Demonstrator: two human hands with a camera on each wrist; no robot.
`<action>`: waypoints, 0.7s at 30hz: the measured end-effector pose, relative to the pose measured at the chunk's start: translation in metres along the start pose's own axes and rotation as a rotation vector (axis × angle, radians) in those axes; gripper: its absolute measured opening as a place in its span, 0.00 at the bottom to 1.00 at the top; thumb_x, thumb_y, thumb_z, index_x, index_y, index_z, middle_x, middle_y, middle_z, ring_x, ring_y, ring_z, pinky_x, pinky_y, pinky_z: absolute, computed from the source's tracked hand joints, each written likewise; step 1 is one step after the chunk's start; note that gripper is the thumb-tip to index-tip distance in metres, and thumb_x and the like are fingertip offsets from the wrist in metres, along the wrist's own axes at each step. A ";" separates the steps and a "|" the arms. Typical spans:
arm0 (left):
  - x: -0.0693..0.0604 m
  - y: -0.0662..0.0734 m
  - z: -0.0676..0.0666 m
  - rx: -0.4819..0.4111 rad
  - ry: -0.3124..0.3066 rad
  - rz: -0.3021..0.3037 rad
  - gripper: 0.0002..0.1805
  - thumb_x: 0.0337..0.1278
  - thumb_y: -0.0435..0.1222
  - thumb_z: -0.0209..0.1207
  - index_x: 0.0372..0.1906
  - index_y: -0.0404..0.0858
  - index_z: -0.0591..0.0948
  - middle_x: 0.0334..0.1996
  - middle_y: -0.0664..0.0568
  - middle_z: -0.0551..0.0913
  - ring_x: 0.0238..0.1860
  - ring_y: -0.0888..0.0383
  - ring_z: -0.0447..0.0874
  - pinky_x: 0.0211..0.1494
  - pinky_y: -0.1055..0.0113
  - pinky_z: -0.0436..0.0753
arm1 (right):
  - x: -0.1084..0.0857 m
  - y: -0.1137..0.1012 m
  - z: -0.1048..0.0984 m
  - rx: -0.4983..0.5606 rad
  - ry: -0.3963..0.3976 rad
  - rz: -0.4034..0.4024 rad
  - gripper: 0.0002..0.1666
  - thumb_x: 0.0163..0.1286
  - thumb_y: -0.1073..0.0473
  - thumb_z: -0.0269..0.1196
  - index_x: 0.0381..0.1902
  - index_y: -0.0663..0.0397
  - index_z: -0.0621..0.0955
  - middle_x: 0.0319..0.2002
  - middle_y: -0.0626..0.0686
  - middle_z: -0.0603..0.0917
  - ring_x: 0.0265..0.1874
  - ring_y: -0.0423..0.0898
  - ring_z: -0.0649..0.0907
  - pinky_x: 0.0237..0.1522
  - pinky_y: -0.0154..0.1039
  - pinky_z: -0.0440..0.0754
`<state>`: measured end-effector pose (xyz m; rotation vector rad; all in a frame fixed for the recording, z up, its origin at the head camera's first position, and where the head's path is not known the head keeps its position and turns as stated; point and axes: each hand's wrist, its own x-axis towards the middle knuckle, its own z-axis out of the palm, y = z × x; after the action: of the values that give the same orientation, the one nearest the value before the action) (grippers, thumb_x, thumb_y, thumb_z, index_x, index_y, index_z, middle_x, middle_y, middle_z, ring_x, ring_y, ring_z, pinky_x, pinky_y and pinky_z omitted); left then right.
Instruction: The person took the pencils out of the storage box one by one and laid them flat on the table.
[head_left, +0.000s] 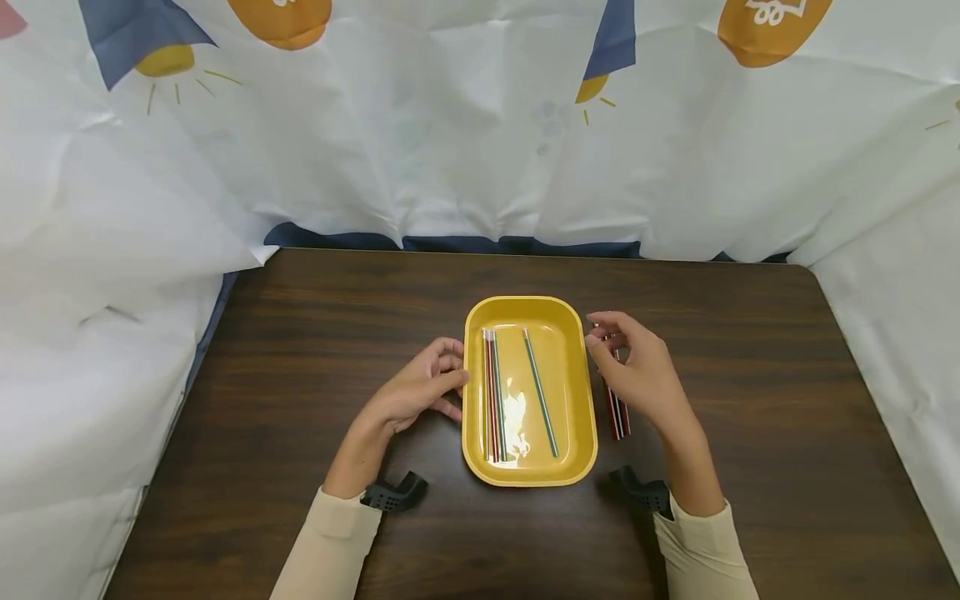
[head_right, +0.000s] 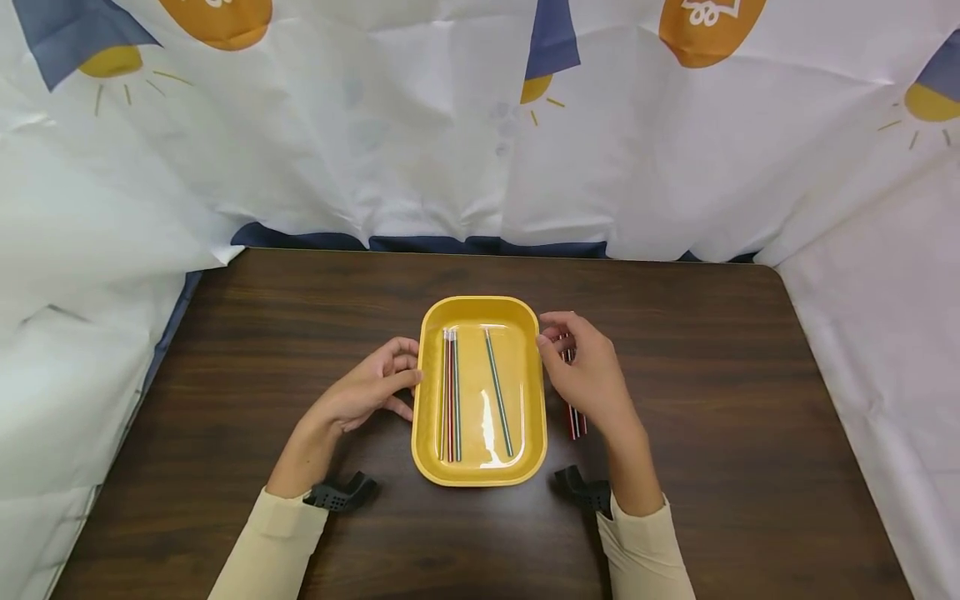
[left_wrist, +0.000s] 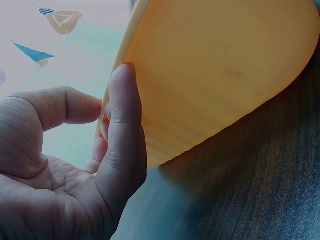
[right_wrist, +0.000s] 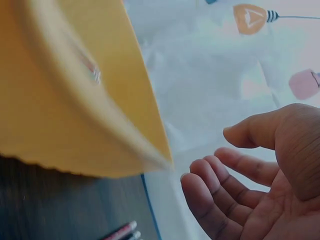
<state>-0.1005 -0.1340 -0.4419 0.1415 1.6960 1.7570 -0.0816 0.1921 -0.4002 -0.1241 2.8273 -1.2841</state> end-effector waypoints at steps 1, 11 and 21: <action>0.000 0.000 0.000 0.000 -0.003 0.001 0.26 0.78 0.30 0.52 0.72 0.29 0.58 0.51 0.33 0.77 0.40 0.51 0.82 0.35 0.60 0.94 | 0.001 -0.003 0.001 -0.005 -0.006 -0.004 0.22 0.80 0.55 0.62 0.66 0.57 0.80 0.50 0.57 0.86 0.48 0.53 0.84 0.43 0.32 0.83; 0.001 -0.005 -0.002 0.003 -0.017 0.014 0.27 0.78 0.31 0.52 0.72 0.29 0.57 0.51 0.34 0.77 0.41 0.50 0.82 0.36 0.58 0.94 | 0.015 -0.028 0.007 -0.023 -0.062 -0.065 0.23 0.79 0.57 0.62 0.67 0.60 0.79 0.51 0.59 0.86 0.45 0.54 0.85 0.43 0.43 0.87; 0.000 -0.001 -0.001 -0.006 -0.002 0.003 0.27 0.78 0.30 0.53 0.72 0.29 0.57 0.51 0.33 0.77 0.41 0.50 0.82 0.35 0.58 0.94 | 0.029 -0.053 0.023 -0.128 -0.214 0.034 0.29 0.78 0.51 0.63 0.70 0.59 0.76 0.58 0.62 0.85 0.54 0.59 0.89 0.55 0.56 0.91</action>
<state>-0.1002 -0.1350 -0.4427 0.1430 1.6897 1.7630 -0.1059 0.1374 -0.3758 -0.2033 2.7136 -1.0152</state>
